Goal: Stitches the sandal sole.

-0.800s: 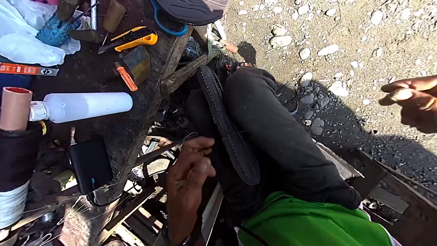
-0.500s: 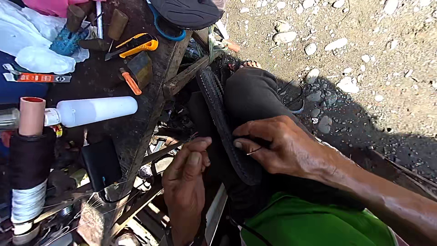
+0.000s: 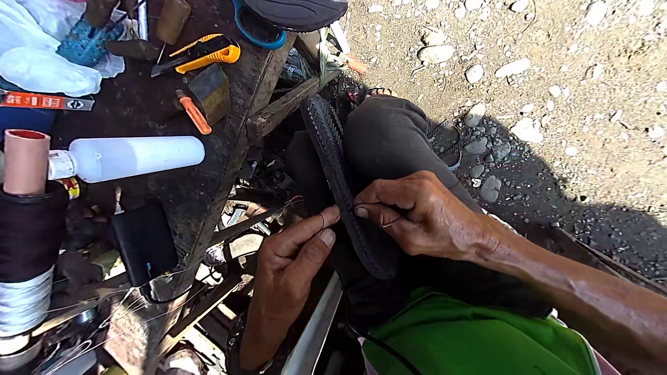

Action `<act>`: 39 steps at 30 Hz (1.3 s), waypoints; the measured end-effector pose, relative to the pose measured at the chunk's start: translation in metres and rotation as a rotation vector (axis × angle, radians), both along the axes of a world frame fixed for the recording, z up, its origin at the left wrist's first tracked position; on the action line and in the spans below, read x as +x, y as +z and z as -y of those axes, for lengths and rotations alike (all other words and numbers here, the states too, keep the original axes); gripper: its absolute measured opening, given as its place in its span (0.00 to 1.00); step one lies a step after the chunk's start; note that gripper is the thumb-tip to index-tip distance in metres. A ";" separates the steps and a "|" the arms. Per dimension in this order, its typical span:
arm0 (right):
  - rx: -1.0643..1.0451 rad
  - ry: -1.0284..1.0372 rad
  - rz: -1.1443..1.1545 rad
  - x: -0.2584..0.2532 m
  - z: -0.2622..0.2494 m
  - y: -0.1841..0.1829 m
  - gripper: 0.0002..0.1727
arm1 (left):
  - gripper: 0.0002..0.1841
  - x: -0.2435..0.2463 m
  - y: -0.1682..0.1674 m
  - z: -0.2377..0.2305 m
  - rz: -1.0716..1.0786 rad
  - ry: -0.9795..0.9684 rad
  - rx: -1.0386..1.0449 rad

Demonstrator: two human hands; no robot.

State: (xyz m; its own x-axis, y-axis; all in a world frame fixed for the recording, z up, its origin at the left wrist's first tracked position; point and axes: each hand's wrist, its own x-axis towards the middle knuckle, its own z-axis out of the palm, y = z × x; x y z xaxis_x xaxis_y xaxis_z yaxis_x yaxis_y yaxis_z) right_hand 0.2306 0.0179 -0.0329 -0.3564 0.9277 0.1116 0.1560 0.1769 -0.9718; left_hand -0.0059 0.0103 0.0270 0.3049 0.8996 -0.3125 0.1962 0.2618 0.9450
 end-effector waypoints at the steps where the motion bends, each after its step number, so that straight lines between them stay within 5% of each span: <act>1: -0.006 0.004 0.010 0.000 0.000 0.000 0.12 | 0.16 0.000 -0.001 0.002 0.028 0.011 -0.025; 6: -0.035 0.042 0.144 0.009 -0.007 0.014 0.09 | 0.17 -0.002 -0.003 0.005 0.052 -0.030 0.008; 9: -0.096 -0.001 0.292 0.050 -0.013 0.038 0.11 | 0.17 -0.026 -0.008 0.004 0.141 0.137 -0.068; 11: -0.158 -0.066 0.349 0.083 -0.015 0.050 0.20 | 0.16 -0.039 -0.014 0.007 -0.003 0.332 -0.003; 13: -0.163 -0.093 0.292 0.098 -0.011 0.052 0.26 | 0.14 -0.035 -0.019 0.017 -0.309 0.329 0.180; 18: -0.220 0.158 -0.061 0.052 0.012 0.028 0.18 | 0.21 0.032 -0.014 0.042 -0.198 0.184 0.244; 39: -0.143 0.199 0.255 0.023 0.002 0.030 0.19 | 0.13 0.037 -0.029 0.041 -0.071 0.242 0.266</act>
